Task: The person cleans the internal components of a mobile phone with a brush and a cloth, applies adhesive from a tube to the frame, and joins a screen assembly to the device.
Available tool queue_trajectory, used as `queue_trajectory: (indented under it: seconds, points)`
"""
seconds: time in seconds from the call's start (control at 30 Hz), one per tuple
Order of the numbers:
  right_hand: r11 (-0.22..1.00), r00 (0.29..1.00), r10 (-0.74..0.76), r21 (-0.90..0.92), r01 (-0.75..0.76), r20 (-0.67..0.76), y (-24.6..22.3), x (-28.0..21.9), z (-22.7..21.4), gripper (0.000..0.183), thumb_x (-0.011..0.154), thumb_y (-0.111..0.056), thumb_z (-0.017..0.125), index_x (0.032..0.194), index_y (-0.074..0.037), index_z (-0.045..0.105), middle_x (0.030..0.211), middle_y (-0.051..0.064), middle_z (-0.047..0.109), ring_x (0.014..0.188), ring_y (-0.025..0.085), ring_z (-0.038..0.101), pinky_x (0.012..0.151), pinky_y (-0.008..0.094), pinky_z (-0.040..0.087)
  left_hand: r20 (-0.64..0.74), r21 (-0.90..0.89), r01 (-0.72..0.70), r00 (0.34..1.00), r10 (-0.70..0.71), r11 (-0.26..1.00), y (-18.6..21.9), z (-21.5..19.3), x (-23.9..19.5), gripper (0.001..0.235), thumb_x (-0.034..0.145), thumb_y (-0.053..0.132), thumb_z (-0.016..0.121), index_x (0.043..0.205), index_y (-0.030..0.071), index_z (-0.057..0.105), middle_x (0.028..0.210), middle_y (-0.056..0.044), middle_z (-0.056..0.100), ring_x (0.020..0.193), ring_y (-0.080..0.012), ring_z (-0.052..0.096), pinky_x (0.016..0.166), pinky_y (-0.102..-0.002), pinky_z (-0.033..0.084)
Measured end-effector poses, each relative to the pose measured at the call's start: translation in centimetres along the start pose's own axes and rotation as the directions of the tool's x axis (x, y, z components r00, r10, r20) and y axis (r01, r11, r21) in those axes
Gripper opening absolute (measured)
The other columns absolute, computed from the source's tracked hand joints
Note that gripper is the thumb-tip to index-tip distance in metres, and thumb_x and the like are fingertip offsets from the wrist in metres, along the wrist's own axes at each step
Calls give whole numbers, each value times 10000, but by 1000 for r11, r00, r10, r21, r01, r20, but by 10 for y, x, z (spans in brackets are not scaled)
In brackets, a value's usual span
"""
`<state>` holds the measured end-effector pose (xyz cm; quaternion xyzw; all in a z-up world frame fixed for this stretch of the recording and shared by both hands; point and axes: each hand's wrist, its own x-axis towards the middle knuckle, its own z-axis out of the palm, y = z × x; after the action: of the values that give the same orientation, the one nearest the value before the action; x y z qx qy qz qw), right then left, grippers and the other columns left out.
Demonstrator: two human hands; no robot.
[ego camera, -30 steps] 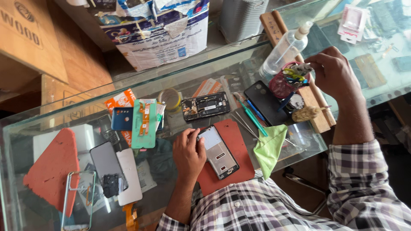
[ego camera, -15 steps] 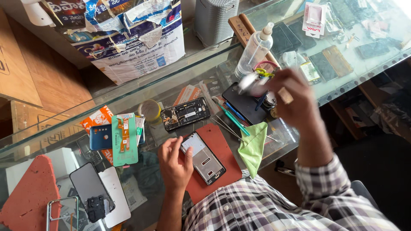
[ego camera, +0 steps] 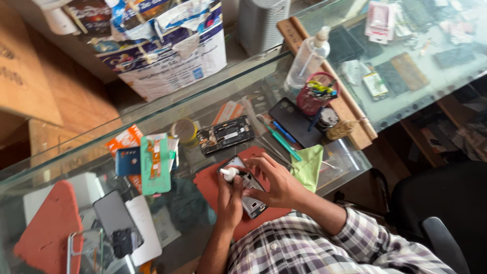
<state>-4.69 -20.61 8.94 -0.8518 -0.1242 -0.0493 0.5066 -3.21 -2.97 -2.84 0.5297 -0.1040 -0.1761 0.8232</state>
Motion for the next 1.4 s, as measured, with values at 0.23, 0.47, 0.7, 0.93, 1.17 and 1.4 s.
queue_trajectory:
  seconds: [0.23,0.47,0.7,0.93,1.17,1.4]
  points:
    - [995,1000,-12,104,13,-14,25,-10,24,431,885,-65,774,1287,-8,631,1020,103,700,849,217,727,730,313,593,-37,-70,47,998,-50,996,10,2,-7,337,1082,247,503,1371,78,471,1244,-59,574,1121,-111,558,977,-299,468]
    - [925,976,218,315,-213,21,27,-13,40,468,811,-61,837,1173,22,552,983,84,687,803,113,721,678,270,607,-191,-11,-51,980,48,999,9,-4,-6,189,1012,53,662,1182,-5,603,1121,-85,685,1020,-115,661,883,-274,562]
    - [977,976,200,93,-192,-90,31,-14,37,429,835,1,719,1258,-12,646,958,95,667,757,167,686,639,281,589,-164,249,-19,984,62,968,27,9,-12,289,955,-5,708,1198,-15,551,1048,-104,681,944,-128,687,777,-277,583]
    - [983,994,-28,-184,9,-102,33,-14,31,691,830,-74,735,1459,26,465,1080,171,688,858,316,721,707,395,596,-64,217,31,998,-17,976,38,18,-11,433,948,-34,624,1362,-35,498,1032,-158,742,923,-160,740,794,-287,606]
    - [883,967,-251,-399,249,47,35,-14,28,627,895,-88,706,1428,105,438,1082,233,645,897,377,687,726,438,585,-136,31,106,986,-101,994,24,8,-12,375,935,-51,581,1305,-98,546,1042,-150,742,872,-150,735,785,-302,614]
    - [943,980,-170,-270,193,106,36,-12,22,405,935,-37,681,1309,41,545,953,160,652,816,361,699,674,438,572,-95,-39,184,978,-187,982,29,8,-13,252,1022,80,552,1219,-69,598,974,-105,733,834,-118,707,728,-270,580]
